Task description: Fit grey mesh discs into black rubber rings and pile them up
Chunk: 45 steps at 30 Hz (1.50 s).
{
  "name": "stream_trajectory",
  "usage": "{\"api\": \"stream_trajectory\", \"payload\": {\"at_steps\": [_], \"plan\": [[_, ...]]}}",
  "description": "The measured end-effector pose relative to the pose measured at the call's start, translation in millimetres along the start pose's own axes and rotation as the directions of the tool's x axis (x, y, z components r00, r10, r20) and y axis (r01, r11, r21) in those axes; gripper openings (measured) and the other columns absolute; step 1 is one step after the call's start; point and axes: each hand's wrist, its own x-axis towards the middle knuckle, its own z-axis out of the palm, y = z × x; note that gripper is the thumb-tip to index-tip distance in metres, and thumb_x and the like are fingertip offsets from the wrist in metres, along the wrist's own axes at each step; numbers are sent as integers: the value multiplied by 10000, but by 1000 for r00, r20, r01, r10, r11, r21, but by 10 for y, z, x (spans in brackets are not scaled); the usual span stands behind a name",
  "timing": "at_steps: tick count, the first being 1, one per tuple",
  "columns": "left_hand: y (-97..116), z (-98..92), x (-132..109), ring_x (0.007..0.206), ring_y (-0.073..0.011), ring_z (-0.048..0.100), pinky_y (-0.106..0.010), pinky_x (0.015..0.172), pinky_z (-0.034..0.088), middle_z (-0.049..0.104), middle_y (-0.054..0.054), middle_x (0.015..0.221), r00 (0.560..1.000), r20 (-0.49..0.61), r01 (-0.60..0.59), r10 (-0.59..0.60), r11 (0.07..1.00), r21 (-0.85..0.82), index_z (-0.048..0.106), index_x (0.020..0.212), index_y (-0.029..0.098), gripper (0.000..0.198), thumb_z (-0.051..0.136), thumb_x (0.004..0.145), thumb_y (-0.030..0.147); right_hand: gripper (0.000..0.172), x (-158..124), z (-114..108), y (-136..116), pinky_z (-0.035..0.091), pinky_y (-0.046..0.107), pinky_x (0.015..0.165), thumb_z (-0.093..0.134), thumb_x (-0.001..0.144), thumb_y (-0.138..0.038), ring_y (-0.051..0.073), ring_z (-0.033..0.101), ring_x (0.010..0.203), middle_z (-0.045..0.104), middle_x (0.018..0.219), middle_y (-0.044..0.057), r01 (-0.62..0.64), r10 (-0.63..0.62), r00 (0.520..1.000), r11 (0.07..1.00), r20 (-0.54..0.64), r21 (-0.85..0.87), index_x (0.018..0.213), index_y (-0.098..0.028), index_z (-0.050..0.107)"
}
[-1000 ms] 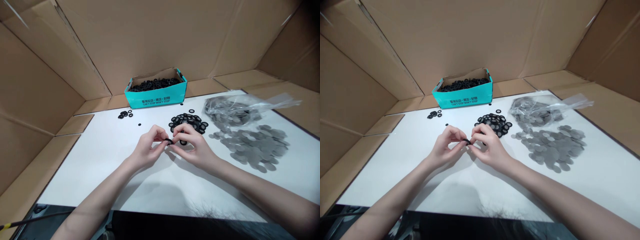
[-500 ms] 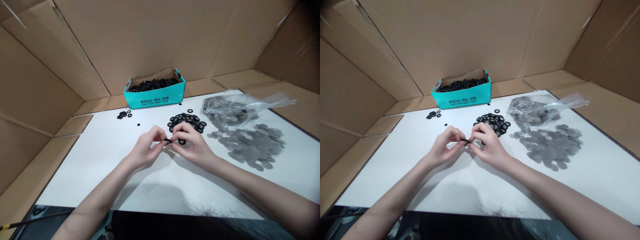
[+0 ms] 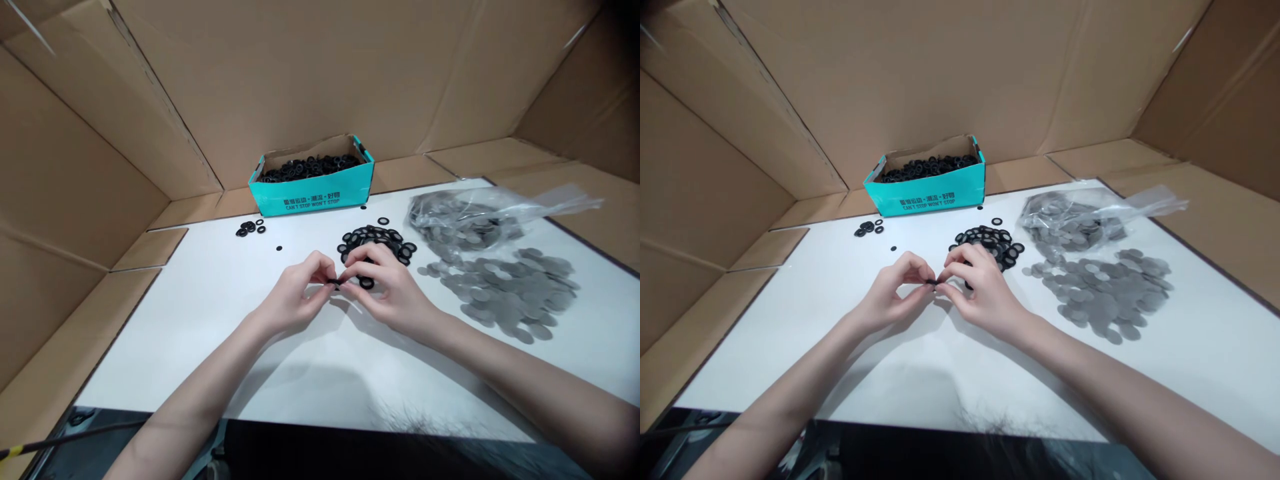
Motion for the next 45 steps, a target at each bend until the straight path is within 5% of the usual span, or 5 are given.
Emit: {"api": "stream_trajectory", "payload": {"at_steps": [11,24,38,45], "plan": [[13,26,2,812,-113,600,-289,825,564,594,-9,892,1000,-6,-16,16,1000,-22,496,926,194,83,565,905,155,114,-31,39,-13,461,420,796,629,878,-164,238,577,893,635,935,73,-5,5,1000,1000,-2,25,777,-210,603],[4,-42,-9,783,-111,549,-260,761,538,536,0,877,996,91,-10,11,1000,-15,429,889,209,171,517,861,65,212,9,-20,-104,490,339,814,606,882,-145,188,576,897,548,925,52,-108,88,992,960,91,257,701,-203,513],[12,-5,0,726,-110,664,-241,686,566,580,-5,847,996,36,88,-84,984,-155,453,901,193,115,564,912,164,167,-1,-1,-13,454,419,832,542,934,-190,229,597,909,631,951,72,-55,50,997,994,58,90,794,-208,632],[-25,14,-1,792,-112,619,-250,743,568,592,-14,878,986,-107,-124,126,992,27,496,894,196,165,548,848,46,127,-11,8,-32,469,385,821,556,920,-227,222,599,912,638,935,77,-167,162,986,973,48,160,835,-199,646]]}}
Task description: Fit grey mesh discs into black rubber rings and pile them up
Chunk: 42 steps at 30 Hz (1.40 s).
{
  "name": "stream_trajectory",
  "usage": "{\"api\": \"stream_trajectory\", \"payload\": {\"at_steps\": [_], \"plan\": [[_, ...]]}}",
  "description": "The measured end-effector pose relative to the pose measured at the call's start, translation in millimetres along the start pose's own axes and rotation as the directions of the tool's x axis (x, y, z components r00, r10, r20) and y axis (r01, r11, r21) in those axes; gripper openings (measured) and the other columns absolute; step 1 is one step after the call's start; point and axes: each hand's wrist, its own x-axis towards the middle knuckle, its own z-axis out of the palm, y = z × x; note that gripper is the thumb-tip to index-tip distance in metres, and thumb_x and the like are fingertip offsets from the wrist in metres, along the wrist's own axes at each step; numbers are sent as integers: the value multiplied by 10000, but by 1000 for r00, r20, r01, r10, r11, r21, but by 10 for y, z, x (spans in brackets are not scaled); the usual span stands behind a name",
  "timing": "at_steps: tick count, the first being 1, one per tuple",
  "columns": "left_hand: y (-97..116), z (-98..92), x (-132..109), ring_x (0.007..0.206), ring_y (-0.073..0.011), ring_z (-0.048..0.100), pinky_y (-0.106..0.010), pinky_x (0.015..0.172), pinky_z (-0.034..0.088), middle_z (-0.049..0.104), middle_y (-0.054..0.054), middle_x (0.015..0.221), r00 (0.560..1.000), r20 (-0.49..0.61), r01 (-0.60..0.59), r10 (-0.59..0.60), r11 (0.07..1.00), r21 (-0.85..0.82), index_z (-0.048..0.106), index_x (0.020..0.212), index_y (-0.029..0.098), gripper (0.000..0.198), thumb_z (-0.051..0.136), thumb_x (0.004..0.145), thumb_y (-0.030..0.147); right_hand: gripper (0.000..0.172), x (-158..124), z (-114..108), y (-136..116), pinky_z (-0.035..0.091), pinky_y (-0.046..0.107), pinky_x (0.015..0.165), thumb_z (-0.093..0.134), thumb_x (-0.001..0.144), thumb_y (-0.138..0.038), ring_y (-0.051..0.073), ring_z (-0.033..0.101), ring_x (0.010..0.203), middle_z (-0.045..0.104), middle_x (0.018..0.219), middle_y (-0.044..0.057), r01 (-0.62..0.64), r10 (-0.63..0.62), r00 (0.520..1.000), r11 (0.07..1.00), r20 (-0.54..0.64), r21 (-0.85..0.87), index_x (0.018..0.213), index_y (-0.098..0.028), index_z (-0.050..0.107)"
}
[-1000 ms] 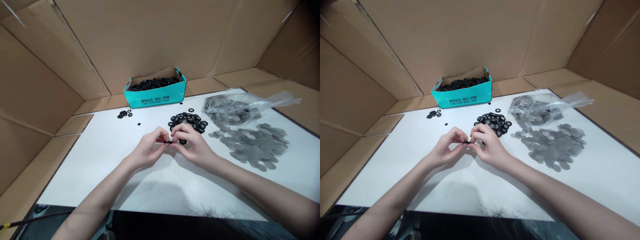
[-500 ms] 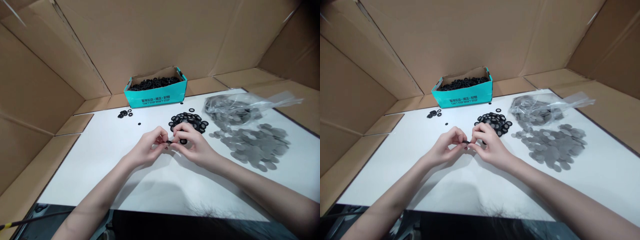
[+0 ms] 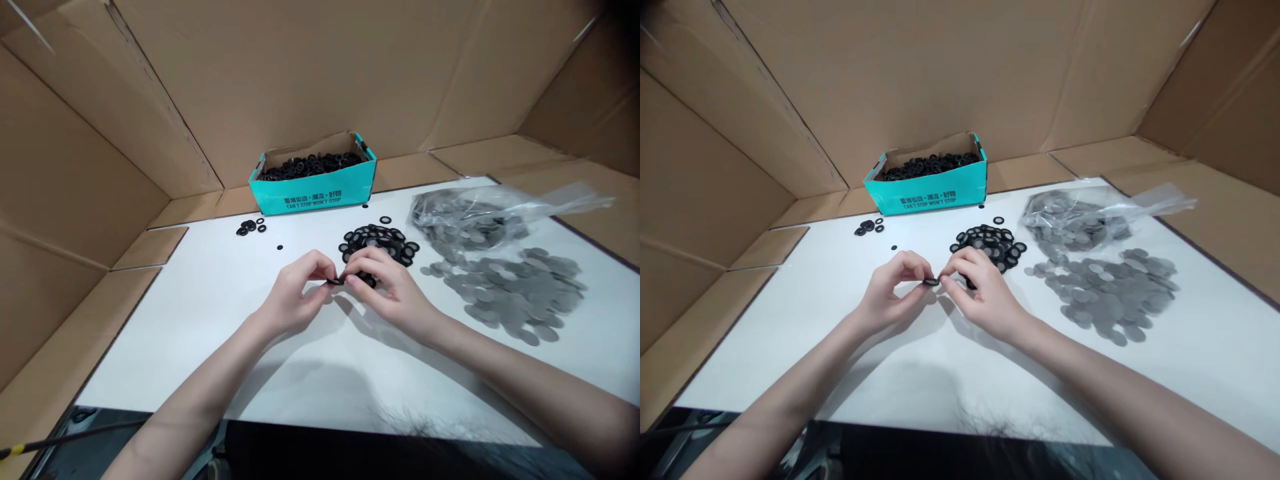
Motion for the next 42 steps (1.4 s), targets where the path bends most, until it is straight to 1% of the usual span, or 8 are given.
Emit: {"api": "stream_trajectory", "payload": {"at_steps": [5,9,12,15,21,27,33,42], "plan": [[-35,21,-4,823,-132,618,-254,721,530,620,-21,882,967,-71,-229,246,955,188,509,913,204,272,495,805,-45,244,17,1,-4,458,321,703,535,935,-315,194,603,847,627,869,63,-136,122,988,980,98,144,745,-201,638],[-24,36,-12,844,-136,620,-256,734,531,621,-23,901,957,-43,-273,286,942,196,502,940,210,289,494,806,-47,173,22,23,-2,419,297,618,598,884,-334,185,590,806,649,879,61,-186,166,980,959,110,214,779,-205,647],[3,32,-18,912,-155,628,-293,801,550,615,-47,982,971,-60,-226,233,968,105,495,1011,210,303,505,814,-21,132,23,25,-9,413,297,621,607,869,-289,185,587,807,650,874,62,-174,162,984,962,74,210,773,-203,641],[39,26,-21,944,-167,640,-330,854,565,594,-53,1015,993,-77,-97,94,995,-34,478,1067,213,281,564,849,57,111,23,11,-28,411,302,636,616,865,-267,193,592,831,647,878,61,-141,137,990,974,33,180,776,-207,638],[66,62,-24,850,-123,638,-261,788,551,590,-13,937,991,-39,123,-130,982,-145,471,1014,222,207,627,896,155,127,16,-4,-38,437,313,685,626,873,-225,201,607,874,620,897,58,-87,86,996,984,14,157,750,-205,600],[56,70,-6,870,-112,602,-260,827,525,550,1,915,990,-26,130,-139,968,-212,437,996,230,198,595,914,142,143,-3,15,-44,454,311,737,605,881,-160,172,584,838,585,893,48,1,3,999,994,-37,106,748,-199,570],[64,22,4,878,-113,592,-278,859,522,560,-5,924,986,53,164,-155,960,-228,421,982,228,205,602,916,157,133,3,1,-39,451,308,730,612,879,-172,175,568,844,564,904,50,-15,14,1000,993,8,121,754,-200,576],[102,108,7,815,-95,575,-234,773,497,568,18,883,960,-37,263,-279,936,-233,392,962,235,262,609,867,121,132,19,6,7,464,314,776,607,884,-164,173,565,858,545,894,43,4,-5,1000,990,12,140,764,-199,566]]}}
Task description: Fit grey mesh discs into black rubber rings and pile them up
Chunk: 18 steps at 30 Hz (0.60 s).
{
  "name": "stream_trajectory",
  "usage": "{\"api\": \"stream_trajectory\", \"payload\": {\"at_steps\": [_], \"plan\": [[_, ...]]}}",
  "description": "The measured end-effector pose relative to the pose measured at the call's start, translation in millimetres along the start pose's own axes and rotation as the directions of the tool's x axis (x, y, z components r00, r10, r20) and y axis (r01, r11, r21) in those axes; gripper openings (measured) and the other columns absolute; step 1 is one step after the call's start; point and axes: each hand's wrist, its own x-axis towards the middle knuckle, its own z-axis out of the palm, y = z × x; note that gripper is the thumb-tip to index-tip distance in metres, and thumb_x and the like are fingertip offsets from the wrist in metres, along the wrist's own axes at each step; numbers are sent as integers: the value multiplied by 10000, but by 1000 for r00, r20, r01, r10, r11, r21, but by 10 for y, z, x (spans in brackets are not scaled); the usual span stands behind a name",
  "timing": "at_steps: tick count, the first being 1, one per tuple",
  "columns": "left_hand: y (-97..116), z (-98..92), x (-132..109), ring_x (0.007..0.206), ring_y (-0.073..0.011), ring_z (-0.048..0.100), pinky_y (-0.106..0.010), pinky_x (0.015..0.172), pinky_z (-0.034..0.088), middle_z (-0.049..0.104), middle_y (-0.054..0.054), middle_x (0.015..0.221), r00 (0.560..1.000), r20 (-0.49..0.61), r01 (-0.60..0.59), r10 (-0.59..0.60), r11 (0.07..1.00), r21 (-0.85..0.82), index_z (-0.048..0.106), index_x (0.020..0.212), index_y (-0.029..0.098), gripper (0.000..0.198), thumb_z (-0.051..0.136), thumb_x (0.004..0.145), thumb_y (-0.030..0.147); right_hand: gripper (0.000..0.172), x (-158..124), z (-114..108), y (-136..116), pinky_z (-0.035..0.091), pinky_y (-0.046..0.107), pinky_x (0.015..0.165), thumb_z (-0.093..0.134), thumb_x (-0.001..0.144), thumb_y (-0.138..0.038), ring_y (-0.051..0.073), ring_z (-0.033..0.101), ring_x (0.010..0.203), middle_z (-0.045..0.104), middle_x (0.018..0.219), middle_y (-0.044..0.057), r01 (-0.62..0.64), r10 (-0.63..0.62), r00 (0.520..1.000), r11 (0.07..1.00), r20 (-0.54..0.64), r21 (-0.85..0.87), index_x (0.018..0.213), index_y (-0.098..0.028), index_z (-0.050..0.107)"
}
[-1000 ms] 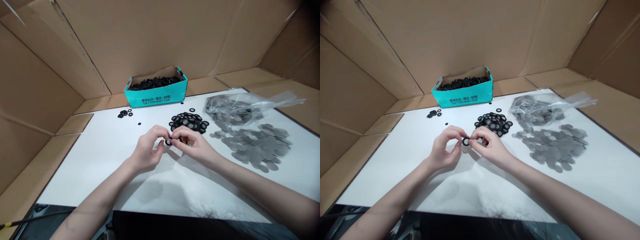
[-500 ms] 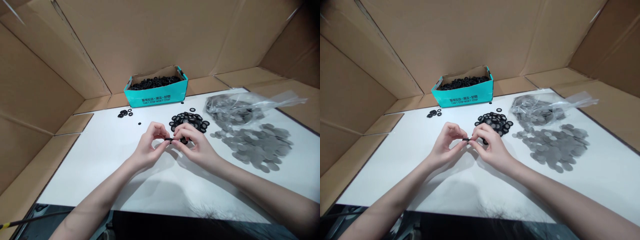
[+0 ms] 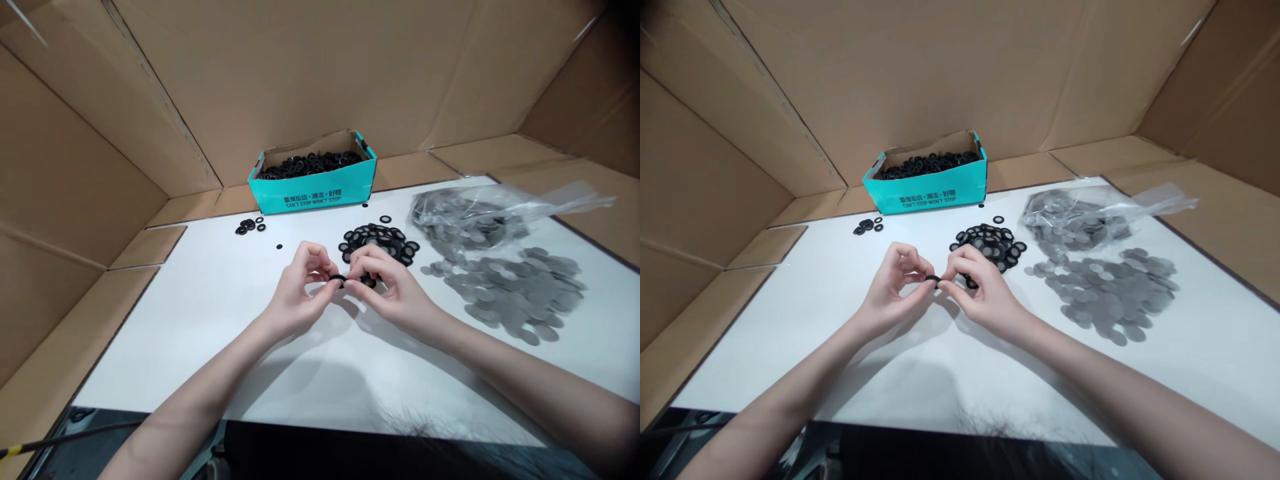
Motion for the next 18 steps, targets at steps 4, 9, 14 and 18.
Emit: {"api": "stream_trajectory", "payload": {"at_steps": [4,9,14,18], "plan": [[20,17,8,795,-97,566,-230,746,495,574,19,863,999,-17,37,-37,999,0,385,954,234,282,617,836,123,131,-6,9,-18,467,324,776,603,881,-160,181,564,856,545,891,46,2,-2,1000,1000,-11,-25,763,-202,563],[47,-5,19,766,-97,566,-217,706,505,575,17,841,996,5,87,-87,995,-55,381,938,234,307,664,829,190,140,-4,4,-26,469,330,750,608,874,-175,190,563,833,557,871,47,-34,34,999,999,-3,-31,744,-206,565],[41,-56,27,788,-101,605,-217,712,540,596,7,865,997,47,56,-53,996,-71,422,986,229,288,676,854,204,125,-6,1,3,467,325,752,618,872,-186,187,568,838,563,866,42,-52,52,998,999,-21,-4,751,-208,597],[1,-98,29,819,-109,646,-264,801,567,612,1,902,977,2,-212,213,972,105,506,999,216,244,662,844,109,57,-4,3,15,453,322,757,649,871,-214,183,569,853,579,883,44,-44,41,994,999,-103,-23,814,-213,655]]}}
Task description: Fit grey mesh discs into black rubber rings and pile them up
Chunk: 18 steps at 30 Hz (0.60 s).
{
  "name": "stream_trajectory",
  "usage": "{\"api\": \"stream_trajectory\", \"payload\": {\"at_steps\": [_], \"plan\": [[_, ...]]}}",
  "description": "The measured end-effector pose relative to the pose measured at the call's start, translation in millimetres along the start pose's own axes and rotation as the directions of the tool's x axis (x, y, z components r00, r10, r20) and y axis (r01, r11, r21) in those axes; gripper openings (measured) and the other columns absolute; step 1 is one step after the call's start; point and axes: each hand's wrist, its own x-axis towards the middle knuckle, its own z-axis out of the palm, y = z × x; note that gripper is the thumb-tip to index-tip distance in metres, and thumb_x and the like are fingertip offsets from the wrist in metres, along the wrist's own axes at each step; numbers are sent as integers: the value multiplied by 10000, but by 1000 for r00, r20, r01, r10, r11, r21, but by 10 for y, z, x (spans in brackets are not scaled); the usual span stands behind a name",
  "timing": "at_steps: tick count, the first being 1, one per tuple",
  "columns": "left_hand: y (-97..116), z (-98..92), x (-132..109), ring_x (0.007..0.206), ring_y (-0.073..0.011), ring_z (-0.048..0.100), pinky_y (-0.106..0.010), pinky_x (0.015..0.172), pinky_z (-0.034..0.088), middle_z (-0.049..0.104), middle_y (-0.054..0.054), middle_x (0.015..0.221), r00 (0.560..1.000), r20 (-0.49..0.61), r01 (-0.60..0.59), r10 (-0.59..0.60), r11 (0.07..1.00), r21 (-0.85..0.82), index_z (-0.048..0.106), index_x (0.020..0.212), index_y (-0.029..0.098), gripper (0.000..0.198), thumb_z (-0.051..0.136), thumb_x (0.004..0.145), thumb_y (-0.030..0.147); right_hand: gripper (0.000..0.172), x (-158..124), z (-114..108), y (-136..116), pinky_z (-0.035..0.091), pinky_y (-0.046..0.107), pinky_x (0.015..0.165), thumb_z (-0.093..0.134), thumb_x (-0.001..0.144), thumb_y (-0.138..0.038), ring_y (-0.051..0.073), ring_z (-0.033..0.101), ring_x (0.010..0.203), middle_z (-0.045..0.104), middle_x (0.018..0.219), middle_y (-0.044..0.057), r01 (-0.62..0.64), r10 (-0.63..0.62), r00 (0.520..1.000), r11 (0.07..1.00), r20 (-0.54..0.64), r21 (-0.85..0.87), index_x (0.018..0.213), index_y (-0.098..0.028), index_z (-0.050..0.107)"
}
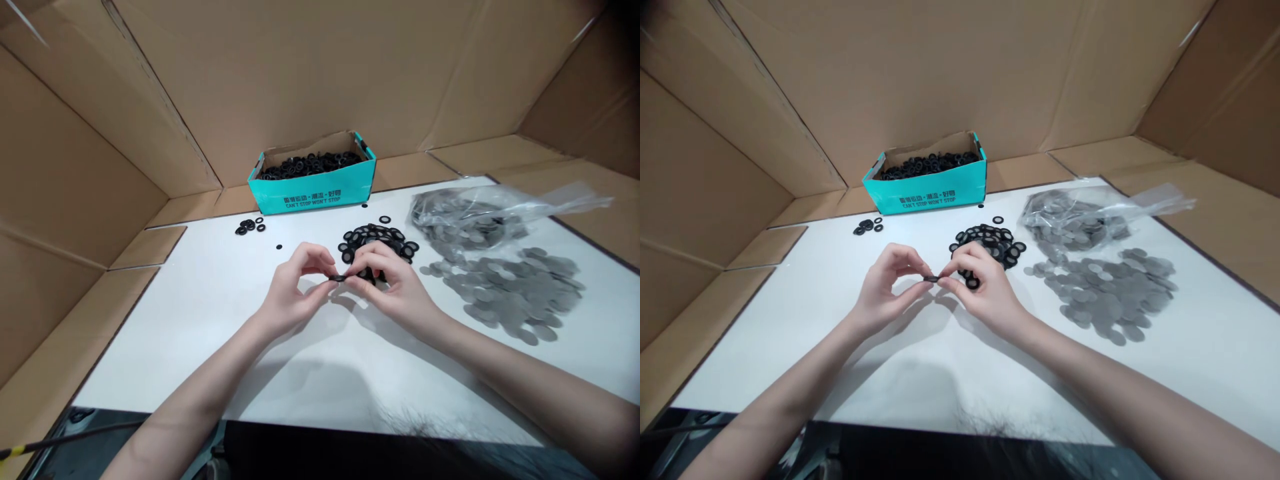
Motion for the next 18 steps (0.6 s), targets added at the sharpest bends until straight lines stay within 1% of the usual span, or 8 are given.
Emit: {"api": "stream_trajectory", "payload": {"at_steps": [2,5,7,10,12,13,16,18], "plan": [[-22,-9,-7,820,-114,656,-265,801,559,625,-2,908,987,-51,-143,151,980,136,535,988,211,245,640,834,52,90,5,1,-3,445,317,728,645,889,-271,186,570,845,596,868,46,-24,24,1000,1000,6,11,823,-211,660],[-46,-5,-13,812,-137,652,-270,749,546,655,-7,873,946,-47,-293,320,909,296,559,988,212,265,595,827,4,290,17,3,-22,444,311,670,572,942,-422,186,581,794,620,827,51,-130,113,982,986,154,103,768,-201,643],[-55,3,-12,806,-152,644,-284,727,545,668,-10,851,920,-6,-365,392,863,348,568,992,219,275,558,833,-4,378,24,2,-43,449,307,648,544,945,-508,182,585,767,625,811,48,-216,170,955,961,243,174,750,-197,635],[-51,6,-6,844,-167,651,-313,762,558,684,-21,885,902,41,-416,430,840,349,561,1033,228,306,526,841,-8,371,32,-5,-69,439,299,629,588,911,-529,175,569,756,610,805,39,-246,197,953,947,231,204,749,-197,620],[-36,-4,-7,915,-181,655,-337,820,559,682,-46,959,912,35,-398,409,860,318,550,1072,221,324,526,838,-3,348,34,-11,-74,428,298,617,598,906,-509,174,559,757,601,812,39,-226,186,961,954,203,196,747,-200,609],[-25,-10,-9,938,-185,654,-343,836,558,673,-58,991,927,24,-365,374,885,289,542,1089,215,324,529,840,9,335,33,-13,-71,427,300,616,594,910,-498,177,559,761,602,816,41,-215,177,964,958,197,190,751,-203,608],[11,-16,-21,878,-161,652,-309,788,569,632,-59,994,984,18,-178,177,972,156,519,1100,207,264,560,868,86,289,23,-9,-56,441,316,654,602,915,-442,189,573,790,614,817,46,-151,125,977,977,172,148,745,-208,603],[30,-4,-29,808,-132,637,-265,724,567,609,-40,966,998,24,-60,59,995,79,509,1075,210,236,600,870,136,246,13,-3,-52,453,327,689,608,916,-378,196,583,813,618,822,49,-109,92,985,988,148,112,738,-209,599]]}}
